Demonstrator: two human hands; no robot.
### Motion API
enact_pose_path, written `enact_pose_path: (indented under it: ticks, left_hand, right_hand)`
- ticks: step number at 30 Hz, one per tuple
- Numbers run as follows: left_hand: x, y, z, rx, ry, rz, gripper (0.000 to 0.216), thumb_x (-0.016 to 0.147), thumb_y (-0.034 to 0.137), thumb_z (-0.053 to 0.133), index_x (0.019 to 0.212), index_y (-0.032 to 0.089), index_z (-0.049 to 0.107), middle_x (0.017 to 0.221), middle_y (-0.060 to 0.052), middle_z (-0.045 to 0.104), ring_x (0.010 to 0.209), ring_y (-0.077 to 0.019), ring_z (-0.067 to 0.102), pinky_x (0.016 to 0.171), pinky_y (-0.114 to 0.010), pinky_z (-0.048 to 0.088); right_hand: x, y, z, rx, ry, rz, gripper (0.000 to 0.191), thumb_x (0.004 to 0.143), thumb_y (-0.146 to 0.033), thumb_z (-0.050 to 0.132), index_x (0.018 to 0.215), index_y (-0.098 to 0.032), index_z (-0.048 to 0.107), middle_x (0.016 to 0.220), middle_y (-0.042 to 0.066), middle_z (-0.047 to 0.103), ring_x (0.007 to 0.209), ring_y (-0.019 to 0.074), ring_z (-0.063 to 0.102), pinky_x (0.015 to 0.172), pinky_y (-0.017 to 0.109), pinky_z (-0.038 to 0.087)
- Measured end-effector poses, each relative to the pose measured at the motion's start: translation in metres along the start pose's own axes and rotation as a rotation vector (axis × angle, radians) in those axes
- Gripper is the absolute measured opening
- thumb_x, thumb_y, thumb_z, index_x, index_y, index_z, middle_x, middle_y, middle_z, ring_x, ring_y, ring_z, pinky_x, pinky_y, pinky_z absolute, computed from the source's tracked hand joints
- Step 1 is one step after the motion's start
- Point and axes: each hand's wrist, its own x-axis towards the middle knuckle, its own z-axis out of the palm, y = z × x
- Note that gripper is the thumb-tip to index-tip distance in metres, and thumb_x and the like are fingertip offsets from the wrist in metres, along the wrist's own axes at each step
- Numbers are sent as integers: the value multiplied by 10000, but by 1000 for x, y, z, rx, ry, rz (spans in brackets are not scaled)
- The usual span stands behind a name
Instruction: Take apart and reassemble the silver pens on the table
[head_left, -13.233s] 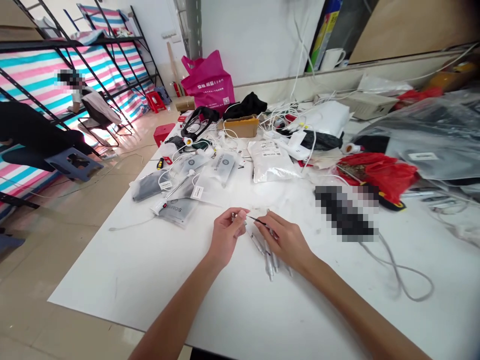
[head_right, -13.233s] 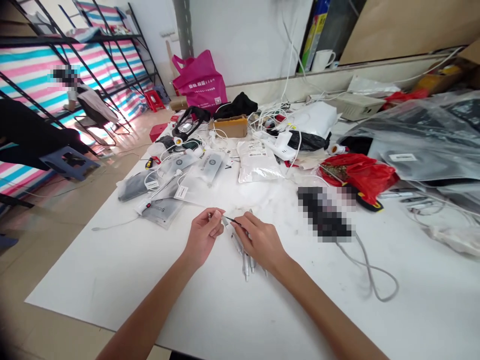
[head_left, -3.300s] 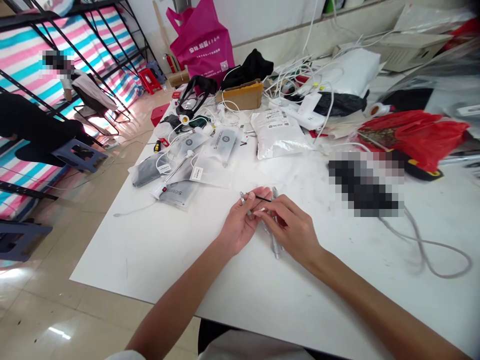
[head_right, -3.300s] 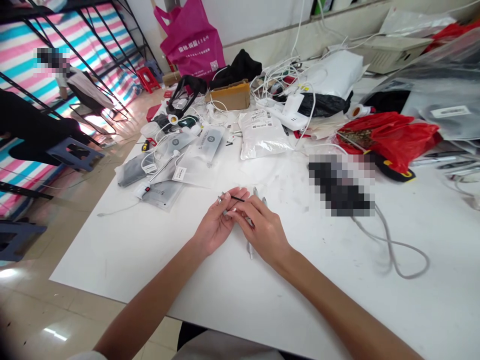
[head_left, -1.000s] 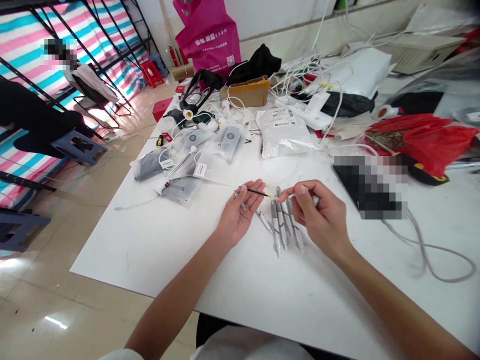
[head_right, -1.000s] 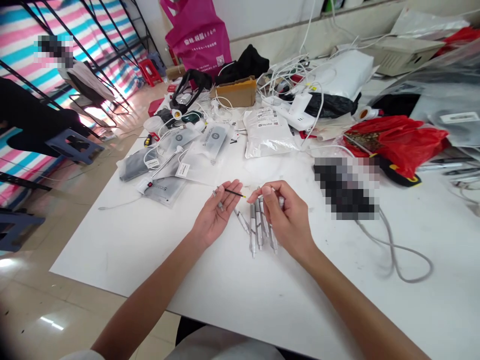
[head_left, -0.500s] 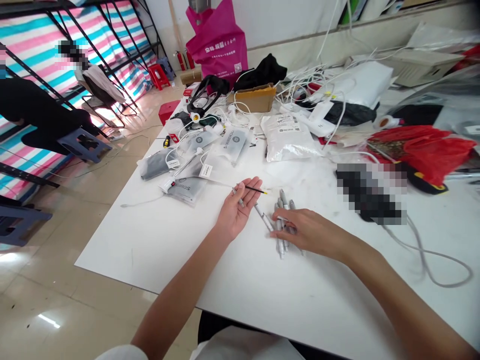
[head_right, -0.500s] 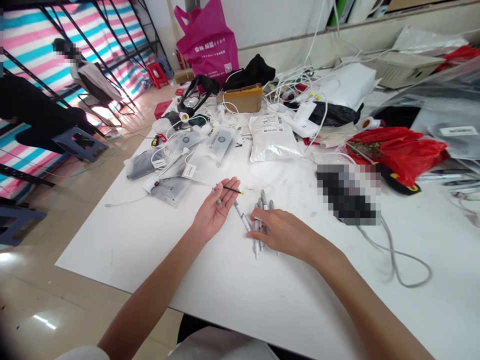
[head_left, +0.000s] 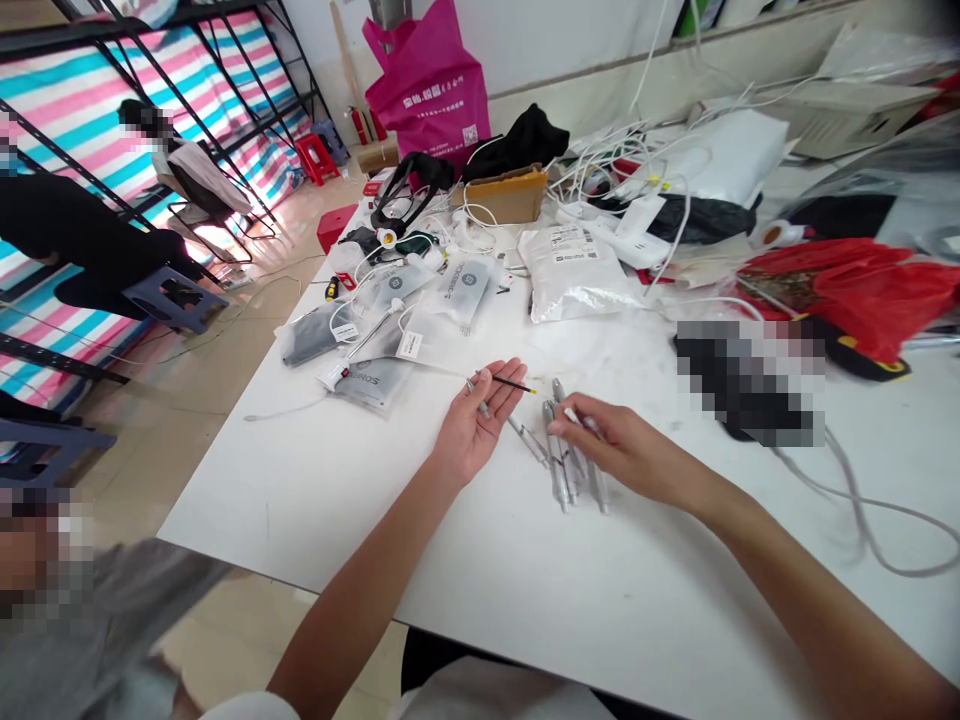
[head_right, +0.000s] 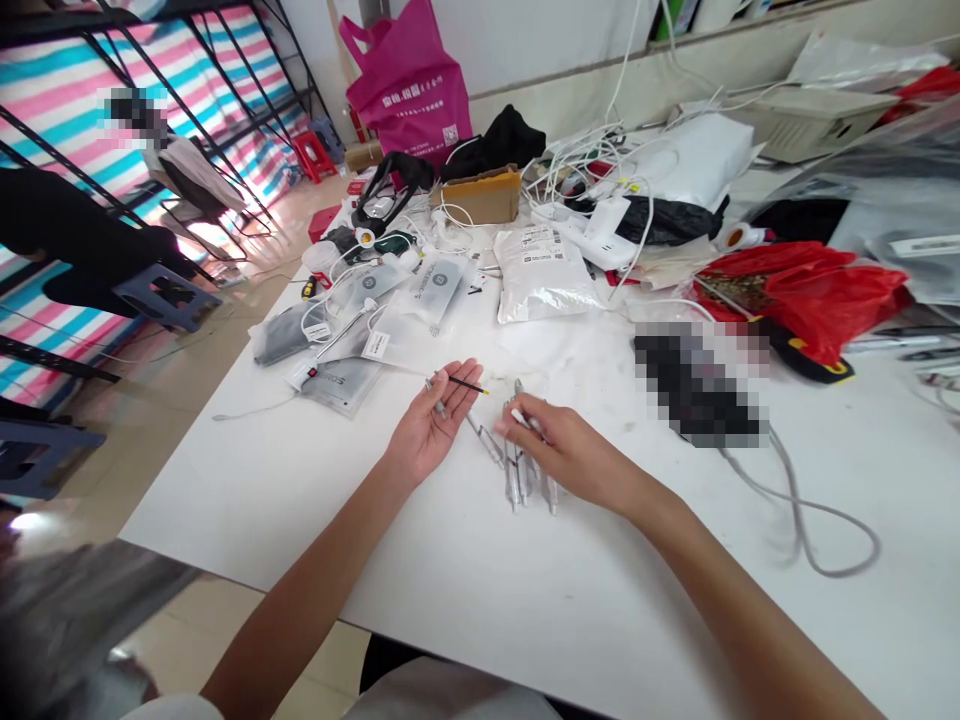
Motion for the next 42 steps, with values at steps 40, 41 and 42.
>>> enact_pose_path:
  ticks: [40, 41, 42]
  left_hand:
    - [4, -1, -7, 7, 26, 18, 202, 995, 248, 644, 1141, 124, 708, 1428, -151, 660, 1375, -245, 598, 1232, -392, 410]
    - [4, -1, -7, 8, 23, 19, 200, 996, 249, 643, 1137, 124, 710, 1429, -151, 659, 1375, -244, 598, 1232, -391, 411]
    - [4, -1, -7, 7, 22, 19, 199, 996, 248, 643, 1135, 123, 711, 1432, -151, 657, 1374, -244, 599, 1231, -387, 413]
  right_hand:
    - [10, -7, 24, 1171, 308, 298, 379, 877, -487, 789, 1028, -146, 723, 710, -67, 292, 550, 64, 227, 413, 152, 347]
    - [11, -8, 24, 1186, 307, 299, 371, 876, -470, 795, 1030, -140, 721, 720, -61, 316, 552, 62, 243, 419, 152, 362]
    - [11, -8, 24, 1200, 306, 295, 358, 875, -449, 800, 1032, -137, 720, 735, -54, 345, 557, 60, 263, 428, 154, 380]
